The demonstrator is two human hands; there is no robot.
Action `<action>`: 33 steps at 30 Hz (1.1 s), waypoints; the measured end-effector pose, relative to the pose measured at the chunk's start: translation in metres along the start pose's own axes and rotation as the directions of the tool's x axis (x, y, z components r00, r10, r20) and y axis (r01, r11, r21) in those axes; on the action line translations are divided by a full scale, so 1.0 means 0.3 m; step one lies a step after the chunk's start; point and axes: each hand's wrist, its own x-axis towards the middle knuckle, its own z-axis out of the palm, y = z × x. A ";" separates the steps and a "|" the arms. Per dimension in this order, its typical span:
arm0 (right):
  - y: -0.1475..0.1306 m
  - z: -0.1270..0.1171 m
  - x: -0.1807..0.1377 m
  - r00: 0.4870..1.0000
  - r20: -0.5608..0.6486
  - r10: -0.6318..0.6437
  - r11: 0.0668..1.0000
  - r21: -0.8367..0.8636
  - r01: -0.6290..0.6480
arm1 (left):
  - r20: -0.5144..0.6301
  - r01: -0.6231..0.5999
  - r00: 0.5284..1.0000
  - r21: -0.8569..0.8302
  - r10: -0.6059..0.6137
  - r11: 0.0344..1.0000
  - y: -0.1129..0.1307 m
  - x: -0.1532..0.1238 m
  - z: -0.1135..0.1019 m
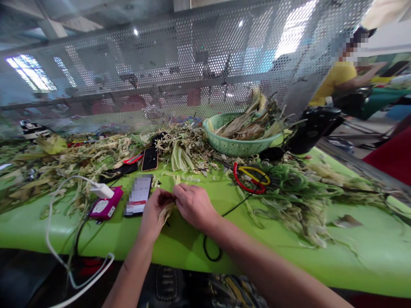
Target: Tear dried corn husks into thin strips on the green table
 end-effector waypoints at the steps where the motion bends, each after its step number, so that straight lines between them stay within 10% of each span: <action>1: -0.001 0.000 0.001 1.000 -0.009 0.007 0.999 0.037 -0.006 | -0.005 0.003 1.000 -0.008 -0.003 1.000 -0.002 0.001 0.001; 11: 0.009 -0.035 0.028 0.990 0.039 0.138 0.909 0.393 -0.143 | -0.009 0.053 0.998 -0.126 -0.055 0.991 0.009 -0.001 0.001; 33: 0.056 -0.023 0.028 0.981 0.078 0.175 0.873 0.448 -0.191 | 0.019 0.007 1.000 0.004 -0.007 1.000 0.039 -0.012 -0.009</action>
